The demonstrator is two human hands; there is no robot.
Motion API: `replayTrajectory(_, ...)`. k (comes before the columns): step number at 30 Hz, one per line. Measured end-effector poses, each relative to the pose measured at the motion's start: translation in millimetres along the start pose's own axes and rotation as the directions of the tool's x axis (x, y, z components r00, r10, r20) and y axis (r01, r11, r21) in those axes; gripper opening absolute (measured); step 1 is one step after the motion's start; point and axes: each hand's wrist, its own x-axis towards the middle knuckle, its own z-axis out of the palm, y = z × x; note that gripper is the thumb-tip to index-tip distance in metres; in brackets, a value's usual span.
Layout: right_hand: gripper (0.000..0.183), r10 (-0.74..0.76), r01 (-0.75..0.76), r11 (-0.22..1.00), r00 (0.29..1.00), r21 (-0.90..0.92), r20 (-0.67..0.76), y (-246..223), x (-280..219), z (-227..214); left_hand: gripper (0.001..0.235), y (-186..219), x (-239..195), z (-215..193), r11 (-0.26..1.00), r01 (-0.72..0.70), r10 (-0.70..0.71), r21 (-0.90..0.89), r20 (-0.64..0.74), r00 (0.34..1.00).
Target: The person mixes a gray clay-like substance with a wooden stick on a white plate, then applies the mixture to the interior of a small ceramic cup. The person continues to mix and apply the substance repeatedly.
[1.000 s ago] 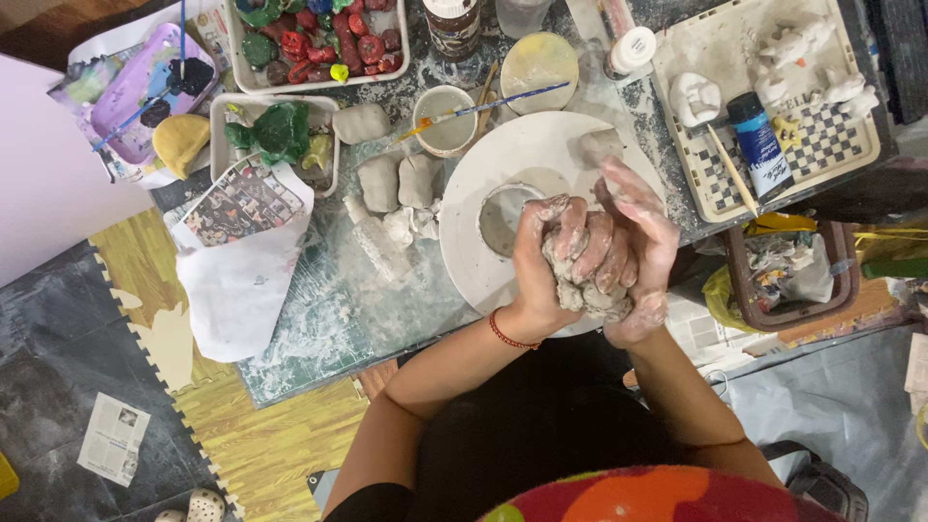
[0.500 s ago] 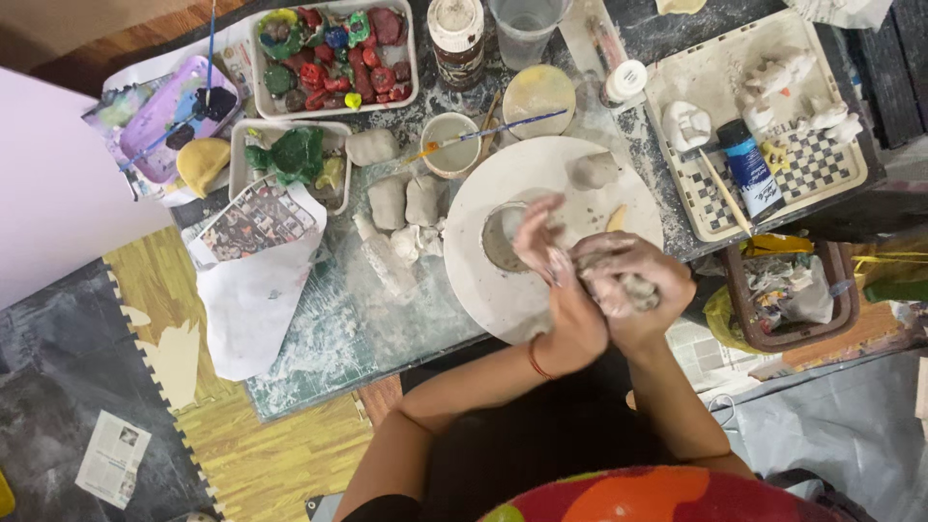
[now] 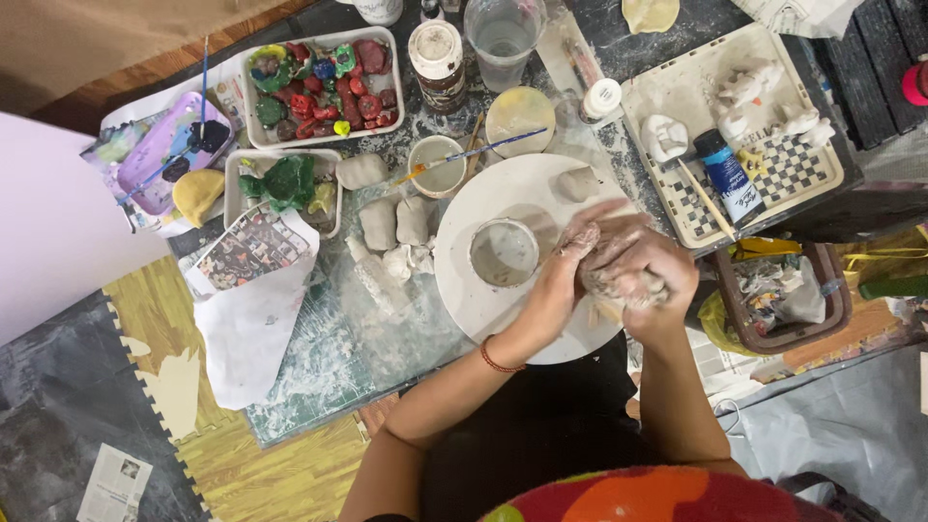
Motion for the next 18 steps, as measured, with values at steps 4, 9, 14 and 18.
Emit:
replayTrajectory(4, 0.046, -0.207, 0.239, 0.793, 0.971, -0.561, 0.121, -32.8, 20.5, 10.5, 0.048, 16.9, -10.7, 0.8, 0.829, -0.016, -0.008, 0.56, 0.04, 0.999)
replayTrajectory(9, 0.073, -0.038, 0.007, 0.886, 0.998, -0.463, -0.056, -51.2, 27.0, 22.1, 0.026, 22.3, -18.6, 8.0, 0.746, -0.088, 0.078, 0.661, 0.045, 0.996)
replayTrajectory(14, 0.093, 0.144, -0.123, 0.768, 0.989, -0.629, -0.018, -51.4, 10.6, 22.4, 0.02, 21.9, -19.2, 4.2, 0.784, -0.191, 0.252, 0.591, -0.021, 0.968)
replayTrajectory(18, 0.08, 0.172, -0.083, 0.732, 0.983, -0.676, 0.066, -47.2, 3.8, 20.0, 0.017, 25.1, -20.9, -3.4, 0.75, -0.159, 0.266, 0.642, -0.072, 0.961)
